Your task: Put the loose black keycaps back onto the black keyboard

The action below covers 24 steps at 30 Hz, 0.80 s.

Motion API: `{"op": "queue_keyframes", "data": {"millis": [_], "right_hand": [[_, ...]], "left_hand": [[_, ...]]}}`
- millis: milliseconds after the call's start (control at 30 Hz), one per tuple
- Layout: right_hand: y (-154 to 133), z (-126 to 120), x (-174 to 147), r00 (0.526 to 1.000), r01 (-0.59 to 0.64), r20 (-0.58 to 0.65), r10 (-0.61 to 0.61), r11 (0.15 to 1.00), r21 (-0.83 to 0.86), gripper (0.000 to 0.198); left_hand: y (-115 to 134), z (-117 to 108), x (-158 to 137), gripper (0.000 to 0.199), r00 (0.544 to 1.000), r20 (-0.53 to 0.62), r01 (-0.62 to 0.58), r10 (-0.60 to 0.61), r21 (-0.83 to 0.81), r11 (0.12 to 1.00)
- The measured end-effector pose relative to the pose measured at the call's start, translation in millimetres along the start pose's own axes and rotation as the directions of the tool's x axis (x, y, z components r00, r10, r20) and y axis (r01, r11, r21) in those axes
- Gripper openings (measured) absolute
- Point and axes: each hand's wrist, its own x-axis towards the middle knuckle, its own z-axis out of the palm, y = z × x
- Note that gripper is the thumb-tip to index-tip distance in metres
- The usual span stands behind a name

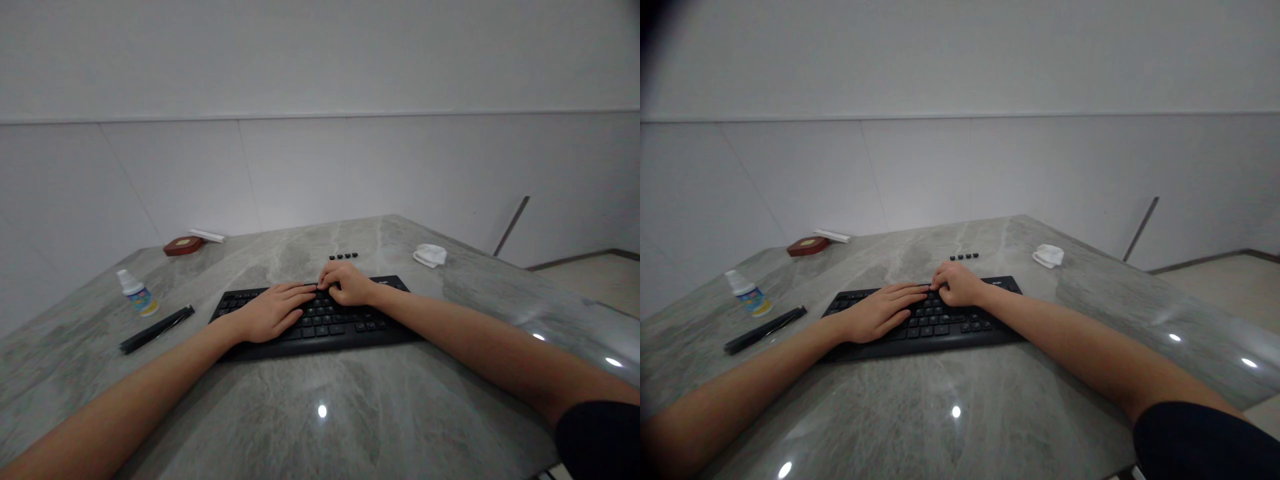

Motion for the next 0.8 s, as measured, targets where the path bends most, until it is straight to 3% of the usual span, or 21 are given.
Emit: {"op": "queue_keyframes", "data": {"millis": [467, 800], "right_hand": [[-1.5, -1.5, 3.0, 0.995, -0.103, -0.015, 0.102, 0.994, -0.026, 0.011], [-0.8, -2.3, 2.0, 0.997, -0.066, -0.034, 0.065, 0.997, -0.03, 0.011]], "left_hand": [[-0.3, 0.5, -1.0, 0.043, 1.0, 0.005, 0.01, -0.01, 0.004, 1.0], [-0.4, 0.3, -1.0, 0.043, 1.0, 0.005, 0.011, -0.011, -0.004, 1.0]]}}
